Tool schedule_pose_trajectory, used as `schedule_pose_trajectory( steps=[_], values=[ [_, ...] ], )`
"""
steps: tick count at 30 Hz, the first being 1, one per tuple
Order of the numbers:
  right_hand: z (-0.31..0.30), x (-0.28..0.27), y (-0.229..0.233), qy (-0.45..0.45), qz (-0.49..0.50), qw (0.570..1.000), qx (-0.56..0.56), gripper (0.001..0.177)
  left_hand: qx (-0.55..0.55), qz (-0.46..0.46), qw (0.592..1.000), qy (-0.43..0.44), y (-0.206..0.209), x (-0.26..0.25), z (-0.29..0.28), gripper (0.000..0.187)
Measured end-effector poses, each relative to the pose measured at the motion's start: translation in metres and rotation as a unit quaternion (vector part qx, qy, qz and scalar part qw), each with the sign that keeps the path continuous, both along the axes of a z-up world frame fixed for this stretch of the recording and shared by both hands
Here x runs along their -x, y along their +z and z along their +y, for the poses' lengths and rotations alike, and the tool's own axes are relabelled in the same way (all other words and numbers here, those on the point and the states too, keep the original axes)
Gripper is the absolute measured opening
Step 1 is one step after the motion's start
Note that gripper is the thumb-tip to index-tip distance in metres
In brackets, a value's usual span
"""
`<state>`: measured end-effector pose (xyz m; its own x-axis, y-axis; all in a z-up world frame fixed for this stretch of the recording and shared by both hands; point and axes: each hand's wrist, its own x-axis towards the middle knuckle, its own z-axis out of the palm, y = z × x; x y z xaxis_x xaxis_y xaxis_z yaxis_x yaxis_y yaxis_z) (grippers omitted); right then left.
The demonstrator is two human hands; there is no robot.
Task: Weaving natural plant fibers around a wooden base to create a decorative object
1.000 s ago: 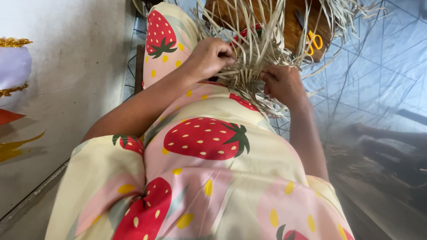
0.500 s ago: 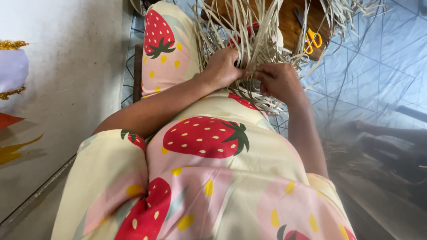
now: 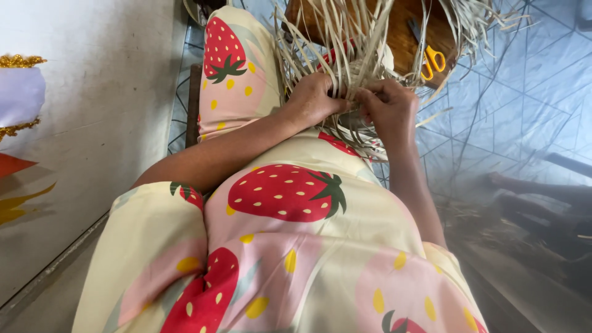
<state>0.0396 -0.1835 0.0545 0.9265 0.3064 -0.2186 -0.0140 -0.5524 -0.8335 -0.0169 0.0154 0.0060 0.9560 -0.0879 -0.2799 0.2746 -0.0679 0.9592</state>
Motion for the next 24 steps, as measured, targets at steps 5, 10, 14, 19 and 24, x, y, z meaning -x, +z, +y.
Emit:
schedule_pose_trajectory(
  steps=[5, 10, 14, 19, 24],
  values=[
    [-0.001, 0.01, 0.03, 0.007, -0.053, 0.998, -0.02, 0.011, -0.004, -0.019, 1.0, -0.014, 0.013, -0.004, 0.004, 0.012],
    [0.003, 0.006, 0.023, 0.073, -0.043, 0.996, 0.009, 0.013, -0.059, -0.023, 0.998, -0.032, -0.007, -0.006, -0.008, 0.017],
    [0.005, 0.011, 0.046, 0.133, -0.117, 0.984, 0.028, 0.007, -0.137, -0.052, 0.989, -0.017, 0.0, -0.004, -0.014, 0.033],
    [-0.009, 0.036, 0.057, 0.165, -0.097, 0.98, 0.052, 0.009, -0.079, -0.075, 0.994, -0.009, 0.01, -0.002, 0.0, 0.018],
    [-0.011, 0.049, 0.052, 0.176, -0.069, 0.982, 0.006, 0.011, -0.042, -0.046, 0.998, -0.015, 0.034, -0.008, 0.001, 0.035]
  ],
)
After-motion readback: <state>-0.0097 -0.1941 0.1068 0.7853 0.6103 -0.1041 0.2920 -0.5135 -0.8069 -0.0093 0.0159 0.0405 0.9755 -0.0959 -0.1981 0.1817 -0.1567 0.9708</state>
